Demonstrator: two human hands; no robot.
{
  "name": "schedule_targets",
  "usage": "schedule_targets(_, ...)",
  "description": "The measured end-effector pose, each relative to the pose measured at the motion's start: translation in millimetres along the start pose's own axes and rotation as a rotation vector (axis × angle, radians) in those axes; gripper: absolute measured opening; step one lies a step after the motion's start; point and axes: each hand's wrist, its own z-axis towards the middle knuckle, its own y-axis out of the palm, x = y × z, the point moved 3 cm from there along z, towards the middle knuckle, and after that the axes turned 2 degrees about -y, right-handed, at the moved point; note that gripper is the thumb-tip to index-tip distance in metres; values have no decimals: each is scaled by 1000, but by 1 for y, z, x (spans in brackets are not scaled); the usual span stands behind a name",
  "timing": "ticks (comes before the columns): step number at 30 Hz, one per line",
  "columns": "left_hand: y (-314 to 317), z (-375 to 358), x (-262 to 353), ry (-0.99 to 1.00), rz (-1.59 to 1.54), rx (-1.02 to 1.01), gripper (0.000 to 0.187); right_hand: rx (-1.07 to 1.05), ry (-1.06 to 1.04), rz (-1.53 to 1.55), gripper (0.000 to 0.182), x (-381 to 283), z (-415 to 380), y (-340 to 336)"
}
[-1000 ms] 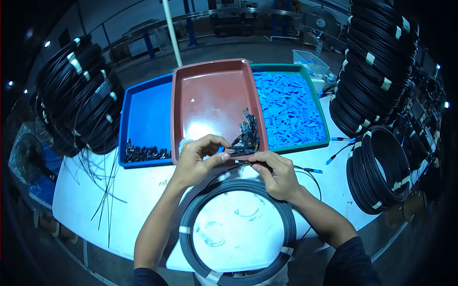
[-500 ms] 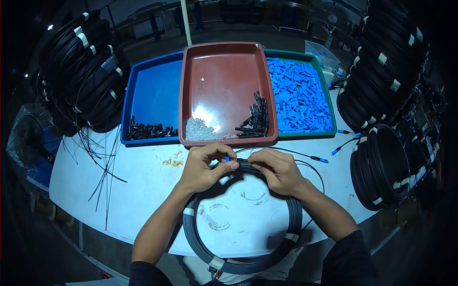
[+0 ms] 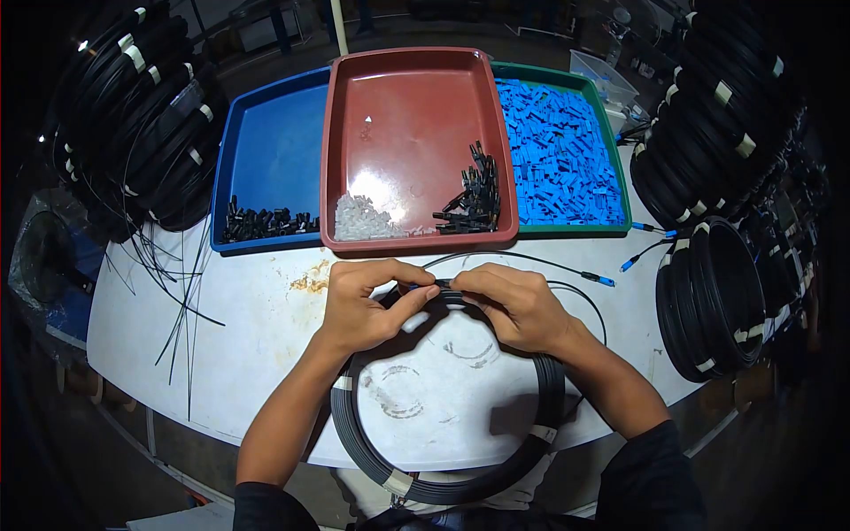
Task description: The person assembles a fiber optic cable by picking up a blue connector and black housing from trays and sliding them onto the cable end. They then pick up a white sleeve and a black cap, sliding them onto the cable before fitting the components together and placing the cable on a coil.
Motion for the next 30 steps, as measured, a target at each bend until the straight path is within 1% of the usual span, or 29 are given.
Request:
schedule_targets(6, 2, -1, 1, 62, 48, 17, 10, -35, 19, 9, 40, -1, 1, 0)
schedule_targets(10, 2, -1, 2, 64, 36, 9, 10, -58, 37, 8, 39, -1, 1, 0)
schedule_targets(22, 3, -3, -1, 122, 70, -18, 13, -49, 32, 3, 37, -3, 2, -1)
schedule_targets(26, 3, -2, 2, 189, 121, -23, 15, -72, 52, 12, 37, -2, 2, -1)
schedule_targets(30, 4, -3, -3, 244, 130, -28, 19, -32, 1, 14, 37, 0, 0, 0)
